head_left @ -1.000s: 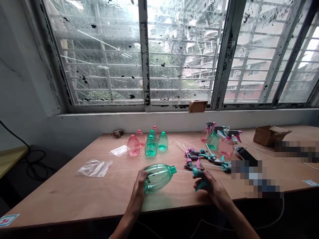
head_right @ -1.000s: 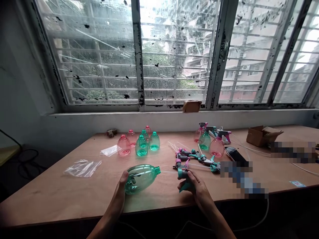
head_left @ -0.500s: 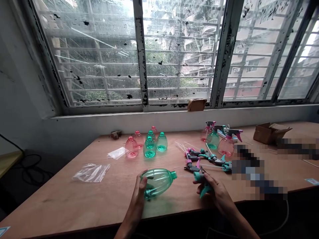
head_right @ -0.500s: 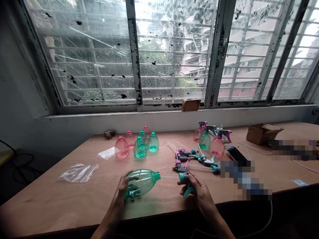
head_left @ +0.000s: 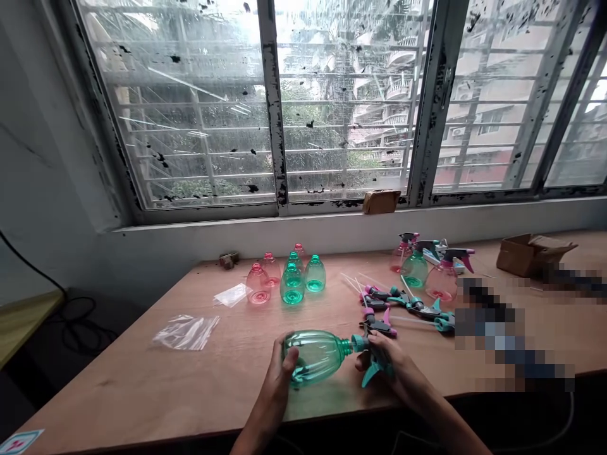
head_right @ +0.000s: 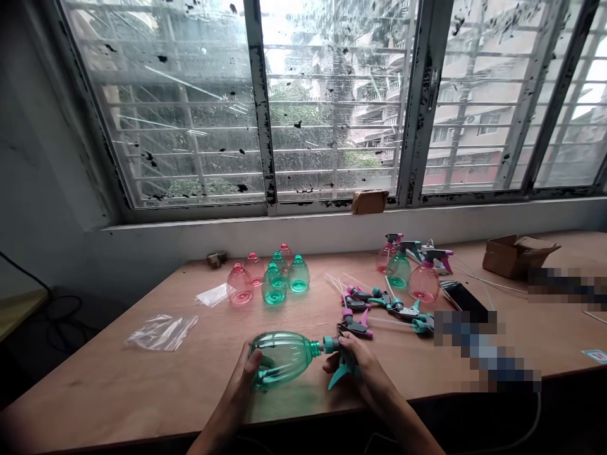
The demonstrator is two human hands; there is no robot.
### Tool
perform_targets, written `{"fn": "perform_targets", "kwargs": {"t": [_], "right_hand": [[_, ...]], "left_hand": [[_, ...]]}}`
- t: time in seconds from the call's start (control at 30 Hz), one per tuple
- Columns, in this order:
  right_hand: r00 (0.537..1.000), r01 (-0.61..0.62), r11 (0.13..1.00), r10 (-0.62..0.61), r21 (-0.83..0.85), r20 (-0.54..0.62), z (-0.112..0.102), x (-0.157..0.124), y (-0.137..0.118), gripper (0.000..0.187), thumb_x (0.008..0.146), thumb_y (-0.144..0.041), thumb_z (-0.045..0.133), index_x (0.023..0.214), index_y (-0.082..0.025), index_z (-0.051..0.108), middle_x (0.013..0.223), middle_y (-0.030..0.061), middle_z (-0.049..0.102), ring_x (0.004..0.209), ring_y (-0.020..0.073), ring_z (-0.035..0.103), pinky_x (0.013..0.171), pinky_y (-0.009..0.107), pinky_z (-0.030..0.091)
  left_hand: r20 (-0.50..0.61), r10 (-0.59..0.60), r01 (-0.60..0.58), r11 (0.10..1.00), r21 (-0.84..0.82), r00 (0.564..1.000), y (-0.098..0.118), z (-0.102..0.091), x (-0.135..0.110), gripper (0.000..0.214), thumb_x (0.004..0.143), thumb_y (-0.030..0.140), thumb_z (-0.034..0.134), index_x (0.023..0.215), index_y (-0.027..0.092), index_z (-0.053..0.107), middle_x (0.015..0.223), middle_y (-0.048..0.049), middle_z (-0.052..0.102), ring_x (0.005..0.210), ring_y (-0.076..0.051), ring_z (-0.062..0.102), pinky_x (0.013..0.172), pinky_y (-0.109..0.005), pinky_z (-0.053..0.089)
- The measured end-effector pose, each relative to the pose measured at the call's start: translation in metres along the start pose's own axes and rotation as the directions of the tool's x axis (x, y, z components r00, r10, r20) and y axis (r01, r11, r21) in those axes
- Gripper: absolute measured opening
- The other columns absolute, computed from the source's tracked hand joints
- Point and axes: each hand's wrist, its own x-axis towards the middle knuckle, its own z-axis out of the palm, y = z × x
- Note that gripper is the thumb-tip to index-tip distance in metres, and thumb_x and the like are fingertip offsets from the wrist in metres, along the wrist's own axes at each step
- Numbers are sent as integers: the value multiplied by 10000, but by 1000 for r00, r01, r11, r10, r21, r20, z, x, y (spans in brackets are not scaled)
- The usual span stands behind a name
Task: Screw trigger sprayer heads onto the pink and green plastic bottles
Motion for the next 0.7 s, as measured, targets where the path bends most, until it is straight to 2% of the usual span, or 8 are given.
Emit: {"fn": "perform_targets", "kwargs": {"t": [0.07,0.17,0.23,0.33,0.43,0.53,0.6,0.7], "right_hand": [[999,-10,1000,9,8,45,4,2,3,297,773,-458,733,830,-183,637,698,-4,676,642,189,663,638,289,509],[997,17,995,-8,-101,82,4,3,6,340,731,-396,802,938,-164,664,704,-4,679,639,162,636,636,260,486],[997,47,981,-35,-188,64,1,3,8,399,713,-367,824,1009,-151,667,665,-4,683,620,164,628,626,262,480],[996,86,969,-85,-230,15,-3,3,8,462,701,-396,827,1049,-147,653,641,-1,691,602,183,635,619,291,493],[994,111,959,-108,-262,24,-4,1,6,407,740,-402,796,1020,-148,647,673,16,708,637,193,651,647,308,512],[994,110,941,-98,-321,53,-3,-4,1,337,748,-394,792,938,-148,662,683,29,724,649,191,660,659,299,513],[992,119,925,-101,-362,70,-4,-6,-1,301,745,-390,796,876,-147,674,700,42,738,673,195,672,674,289,511],[986,165,911,-137,-379,99,-6,-7,-2,288,753,-397,785,867,-152,685,731,50,752,708,204,684,683,284,515]], "left_hand": [[-20,16,-16,1000,-3,1000,-2,1,1,574,840,622,505,1237,208,495,1191,-100,592,1107,-294,544,937,-376,442],[-37,47,-48,999,-22,998,-4,3,2,619,829,615,531,1284,199,476,1286,-126,550,1203,-323,503,973,-394,436],[-34,74,-75,997,-34,997,-5,3,2,633,827,598,554,1313,202,471,1338,-128,532,1265,-332,466,1020,-403,408],[17,89,-88,995,-54,996,-3,2,0,663,816,571,603,1359,223,451,1405,-122,503,1327,-336,420,1074,-413,367],[127,88,-74,991,-110,988,0,1,-5,791,748,509,721,1415,261,377,1385,-124,526,1281,-341,477,1039,-426,415],[198,90,-71,992,-105,976,3,1,-8,929,662,372,834,1434,293,324,1377,-129,521,1224,-332,529,1019,-430,443],[205,105,-89,992,-84,973,5,1,-9,932,654,321,845,1430,303,330,1432,-131,464,1256,-332,504,1043,-434,428],[185,103,-94,994,-58,977,7,3,-7,916,685,331,820,1449,298,315,1463,-130,438,1308,-337,457,1071,-439,402]]}}
